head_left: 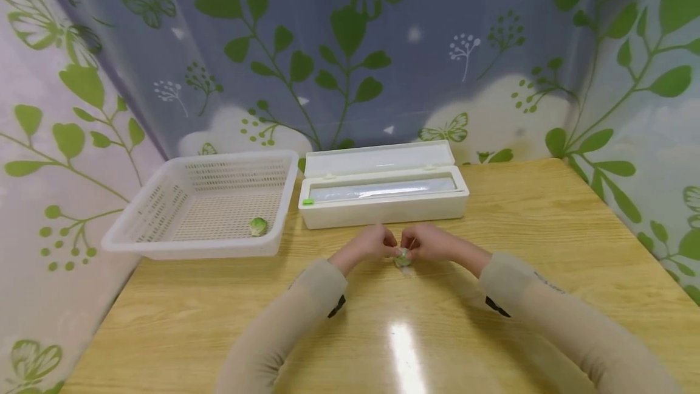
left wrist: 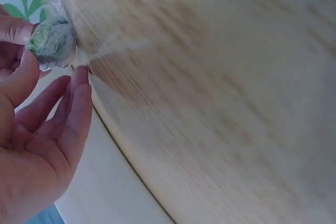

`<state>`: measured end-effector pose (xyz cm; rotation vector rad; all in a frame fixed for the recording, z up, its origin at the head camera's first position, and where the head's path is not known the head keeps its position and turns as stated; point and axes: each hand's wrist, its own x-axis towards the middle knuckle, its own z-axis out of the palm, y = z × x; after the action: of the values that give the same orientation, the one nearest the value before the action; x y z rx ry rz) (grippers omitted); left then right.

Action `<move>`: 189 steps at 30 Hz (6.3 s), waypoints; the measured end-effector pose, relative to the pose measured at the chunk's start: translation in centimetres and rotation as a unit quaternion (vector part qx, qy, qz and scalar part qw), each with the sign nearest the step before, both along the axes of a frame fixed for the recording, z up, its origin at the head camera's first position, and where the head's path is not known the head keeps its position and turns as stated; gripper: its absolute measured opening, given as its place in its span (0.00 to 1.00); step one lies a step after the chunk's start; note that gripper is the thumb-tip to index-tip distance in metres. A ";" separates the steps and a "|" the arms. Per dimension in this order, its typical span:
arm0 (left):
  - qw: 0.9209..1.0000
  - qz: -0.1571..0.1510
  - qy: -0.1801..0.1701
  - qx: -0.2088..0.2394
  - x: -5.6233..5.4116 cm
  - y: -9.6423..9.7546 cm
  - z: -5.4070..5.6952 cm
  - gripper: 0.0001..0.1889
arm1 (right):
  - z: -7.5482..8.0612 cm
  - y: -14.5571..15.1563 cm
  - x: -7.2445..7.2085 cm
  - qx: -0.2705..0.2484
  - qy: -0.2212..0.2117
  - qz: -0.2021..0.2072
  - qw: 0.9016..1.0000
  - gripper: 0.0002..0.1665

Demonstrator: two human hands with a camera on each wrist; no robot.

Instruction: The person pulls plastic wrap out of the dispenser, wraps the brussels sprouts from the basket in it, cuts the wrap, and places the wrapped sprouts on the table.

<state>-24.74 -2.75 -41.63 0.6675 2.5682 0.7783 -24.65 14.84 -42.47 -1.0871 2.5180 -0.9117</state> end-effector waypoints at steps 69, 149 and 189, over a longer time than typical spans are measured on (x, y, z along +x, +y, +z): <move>0.999 -0.027 0.022 -0.003 0.2 -0.8 -0.2 0.10 | -0.4 -0.7 0.5 -0.063 -0.150 -0.091 0.983 0.12; 0.997 0.026 0.059 -0.041 -0.1 -1.3 -0.1 0.04 | -0.6 -3.3 -0.3 -0.008 0.042 -0.051 0.998 0.04; 0.990 -0.053 0.070 -0.114 -1.3 -1.1 0.9 0.17 | -0.4 -2.7 -1.3 -0.003 0.009 0.012 1.000 0.08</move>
<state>-26.01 -3.87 -40.76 0.8003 2.6664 0.4098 -25.98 12.10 -42.86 -1.1300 2.5119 -0.9065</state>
